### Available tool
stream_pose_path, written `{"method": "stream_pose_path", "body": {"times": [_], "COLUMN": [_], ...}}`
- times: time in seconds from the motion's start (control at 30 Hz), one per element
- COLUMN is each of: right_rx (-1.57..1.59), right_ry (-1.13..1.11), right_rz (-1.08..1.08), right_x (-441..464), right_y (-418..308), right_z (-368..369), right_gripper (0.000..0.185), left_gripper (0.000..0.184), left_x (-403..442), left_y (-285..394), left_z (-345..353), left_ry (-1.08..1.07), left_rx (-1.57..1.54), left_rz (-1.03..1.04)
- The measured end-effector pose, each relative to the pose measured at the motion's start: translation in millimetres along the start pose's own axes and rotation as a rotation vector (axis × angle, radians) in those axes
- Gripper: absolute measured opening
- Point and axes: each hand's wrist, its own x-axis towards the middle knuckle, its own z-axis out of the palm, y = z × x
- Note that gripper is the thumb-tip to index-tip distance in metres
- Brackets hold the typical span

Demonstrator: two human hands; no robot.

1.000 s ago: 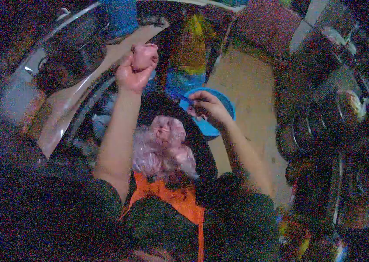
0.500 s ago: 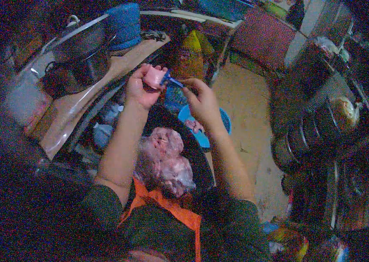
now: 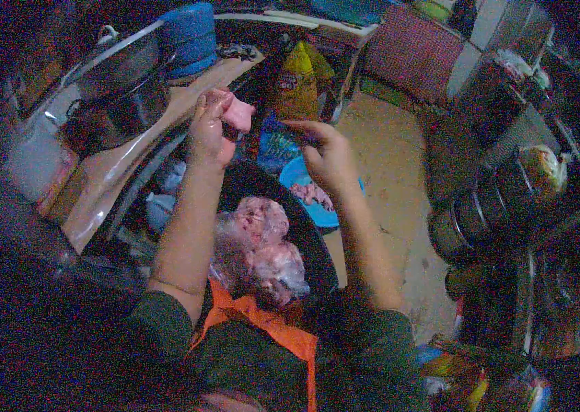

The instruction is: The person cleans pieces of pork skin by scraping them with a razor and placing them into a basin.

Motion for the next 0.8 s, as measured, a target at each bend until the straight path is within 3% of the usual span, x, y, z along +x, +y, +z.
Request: {"method": "stream_pose_path", "body": {"times": [0.13, 0.23, 0.33, 0.4, 0.47, 0.57, 0.63, 0.67, 0.7, 0.8], "right_rx": [0.153, -0.08, 0.074, 0.011, 0.211, 0.059, 0.168, 0.277, 0.068, 0.18], "right_ry": [0.103, 0.029, 0.021, 0.0, 0.047, -0.03, -0.024, -0.018, -0.029, 0.031], "right_rz": [-0.02, -0.161, -0.06, -0.049, -0.042, -0.105, -0.054, -0.004, -0.023, -0.052], "right_x": [-1.2, -2.4, 0.6, 2.4, 4.7, 1.1, 2.9, 4.2, 3.9, 4.1], "right_y": [-10.8, -31.4, 2.4, 1.9, -6.5, -24.4, -5.8, -5.5, -5.9, -11.9], "right_z": [1.8, 1.2, -0.6, -2.4, 0.7, 1.3, 9.7, 11.6, 4.5, 8.3], "right_gripper": [0.02, 0.022, 0.022, 0.022, 0.039, 0.037, 0.037, 0.036, 0.035, 0.024], "left_gripper": [0.01, 0.009, 0.007, 0.006, 0.005, 0.004, 0.005, 0.005, 0.005, 0.007], "left_x": [-2.8, -12.6, -9.7, -2.4, -3.4, -13.4, -10.9, -11.2, -9.2, -9.3], "left_y": [4.3, 8.5, 6.0, 2.0, 6.9, 10.8, 11.0, 12.1, 15.6, 20.5], "left_z": [6.5, 20.1, 12.2, 2.9, 3.9, 17.0, 15.6, 12.7, 7.8, 7.1], "left_ry": [0.037, 0.011, 0.003, -0.012, -0.023, -0.037, -0.011, -0.013, -0.02, -0.055], "left_rx": [0.136, 0.138, 0.05, 0.102, 0.15, 0.168, 0.087, 0.088, 0.095, 0.109], "left_rz": [0.038, 0.017, 0.045, 0.065, 0.082, -0.031, 0.139, 0.139, 0.113, 0.085]}}
